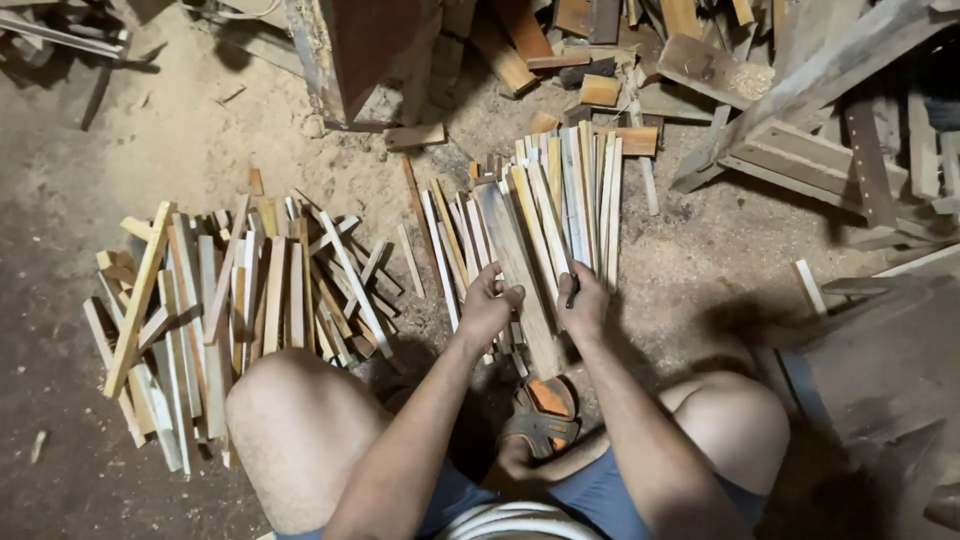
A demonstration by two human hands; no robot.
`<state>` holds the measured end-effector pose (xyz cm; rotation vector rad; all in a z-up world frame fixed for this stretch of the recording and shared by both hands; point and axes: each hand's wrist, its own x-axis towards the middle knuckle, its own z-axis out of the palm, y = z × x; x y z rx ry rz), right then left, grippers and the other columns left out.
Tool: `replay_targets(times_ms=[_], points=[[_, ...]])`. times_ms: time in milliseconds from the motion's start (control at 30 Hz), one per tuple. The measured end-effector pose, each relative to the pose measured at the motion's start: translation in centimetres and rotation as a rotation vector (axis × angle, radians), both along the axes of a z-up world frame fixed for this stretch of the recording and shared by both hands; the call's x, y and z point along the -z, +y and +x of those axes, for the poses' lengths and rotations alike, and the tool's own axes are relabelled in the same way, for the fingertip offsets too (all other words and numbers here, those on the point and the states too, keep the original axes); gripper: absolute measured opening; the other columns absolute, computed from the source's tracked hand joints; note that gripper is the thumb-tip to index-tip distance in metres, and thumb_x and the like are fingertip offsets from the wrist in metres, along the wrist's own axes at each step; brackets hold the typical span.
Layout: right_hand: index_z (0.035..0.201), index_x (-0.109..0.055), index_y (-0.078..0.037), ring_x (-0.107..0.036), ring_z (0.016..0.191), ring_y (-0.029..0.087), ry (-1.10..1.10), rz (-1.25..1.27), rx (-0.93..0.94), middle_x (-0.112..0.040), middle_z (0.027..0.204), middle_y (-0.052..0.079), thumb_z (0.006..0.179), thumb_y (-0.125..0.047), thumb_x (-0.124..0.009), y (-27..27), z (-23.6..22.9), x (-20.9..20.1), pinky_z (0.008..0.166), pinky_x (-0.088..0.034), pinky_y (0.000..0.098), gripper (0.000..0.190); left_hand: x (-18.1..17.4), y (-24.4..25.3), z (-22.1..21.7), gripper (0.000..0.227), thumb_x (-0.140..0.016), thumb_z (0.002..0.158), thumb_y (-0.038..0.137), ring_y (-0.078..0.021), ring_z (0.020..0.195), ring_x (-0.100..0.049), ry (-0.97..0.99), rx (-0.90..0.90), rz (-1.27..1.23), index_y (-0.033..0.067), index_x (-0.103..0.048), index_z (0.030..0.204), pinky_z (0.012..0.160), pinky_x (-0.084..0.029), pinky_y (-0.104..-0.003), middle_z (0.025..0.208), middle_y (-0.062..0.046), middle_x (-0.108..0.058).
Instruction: The person sits on the floor and repeatedly picks up thin wooden strips from a pile. They hold each strip with one hand and use a pencil in the other hand to mark its surface before placing it back down. The process is repeated for multiple strips throughout the clip.
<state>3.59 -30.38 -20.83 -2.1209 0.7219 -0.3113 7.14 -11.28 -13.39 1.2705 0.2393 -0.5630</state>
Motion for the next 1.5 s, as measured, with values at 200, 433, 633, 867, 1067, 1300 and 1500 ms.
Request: replay_targets(times_ms=[200,433,633,867,1067,1300,1500], points=[[0.130,-0.070,-0.019,-0.069,0.110,0.033,0.020,0.040,0.016,-0.073,0.116,0.016,0.095,-0.014,-0.066,1.2,0.8,1.1,0.094,-0.057,0.0428,0.035,-1.2,-0.4,0.0,0.045,-0.061,0.093,-0.002,-0.0150,0.062,-0.063,0.016,0.019,0.039,0.0025,-0.053,0.138,0.055,-0.062,-0.030,0.080,-0.006,-0.062],[0.123,-0.075,-0.015,-0.072,0.100,0.036,-0.094,0.002,0.003,-0.076,0.102,0.020,0.096,-0.021,-0.070,3.7,0.2,-7.8,0.082,-0.060,0.0436,0.028,-2.3,0.6,0.3,0.043,-0.062,0.091,-0.004,-0.0163,0.060,-0.062,0.001,-0.049,0.016,0.0001,-0.054,0.134,0.051,-0.060,-0.030,0.078,-0.008,-0.062],[0.118,-0.077,-0.019,-0.073,0.099,0.030,-0.068,0.056,-0.278,-0.077,0.102,0.012,0.092,-0.031,-0.078,7.2,-1.5,-7.8,0.078,-0.061,0.0407,0.029,-1.9,2.8,0.7,0.032,-0.062,0.090,-0.003,-0.0134,0.055,-0.061,-0.071,-0.156,0.050,0.0007,-0.059,0.122,0.046,-0.057,-0.027,0.074,-0.006,-0.063],[0.132,-0.067,-0.008,-0.068,0.114,0.038,0.244,0.286,-0.409,-0.071,0.118,0.021,0.077,-0.028,-0.089,11.7,-3.0,-10.1,0.096,-0.054,0.0477,0.062,-1.5,6.4,0.5,0.030,-0.060,0.090,0.001,-0.0160,0.054,-0.063,-0.114,-0.309,0.105,-0.0023,-0.061,0.120,0.048,-0.056,-0.029,0.067,-0.007,-0.060],[0.131,-0.069,-0.018,-0.068,0.113,0.034,0.343,0.188,-0.368,-0.071,0.114,0.018,0.077,-0.030,-0.085,13.6,-2.3,-10.6,0.092,-0.053,0.0441,0.058,3.5,12.9,0.4,0.040,-0.054,0.094,0.046,-0.0364,0.097,-0.074,0.020,-0.164,0.974,0.0138,-0.070,0.111,0.083,-0.059,-0.049,0.092,-0.016,-0.075],[0.131,-0.069,-0.018,-0.067,0.118,0.035,0.399,0.225,-0.311,-0.070,0.122,0.021,0.075,-0.031,-0.083,15.8,-1.6,-14.8,0.096,-0.053,0.0429,0.060,12.0,17.1,-0.4,0.043,-0.065,0.086,0.027,-0.0436,0.107,-0.069,0.308,-0.256,1.246,0.0028,-0.053,0.120,0.088,-0.058,-0.056,0.108,-0.021,-0.067],[0.132,-0.070,-0.017,-0.067,0.117,0.037,0.384,0.219,-0.293,-0.071,0.120,0.022,0.073,-0.036,-0.088,15.8,-1.8,-12.8,0.094,-0.054,0.0430,0.064,15.1,17.6,-0.3,0.047,-0.067,0.083,0.030,-0.0386,0.103,-0.072,0.310,-0.257,1.159,0.0067,-0.048,0.120,0.085,-0.058,-0.057,0.102,-0.016,-0.073]])
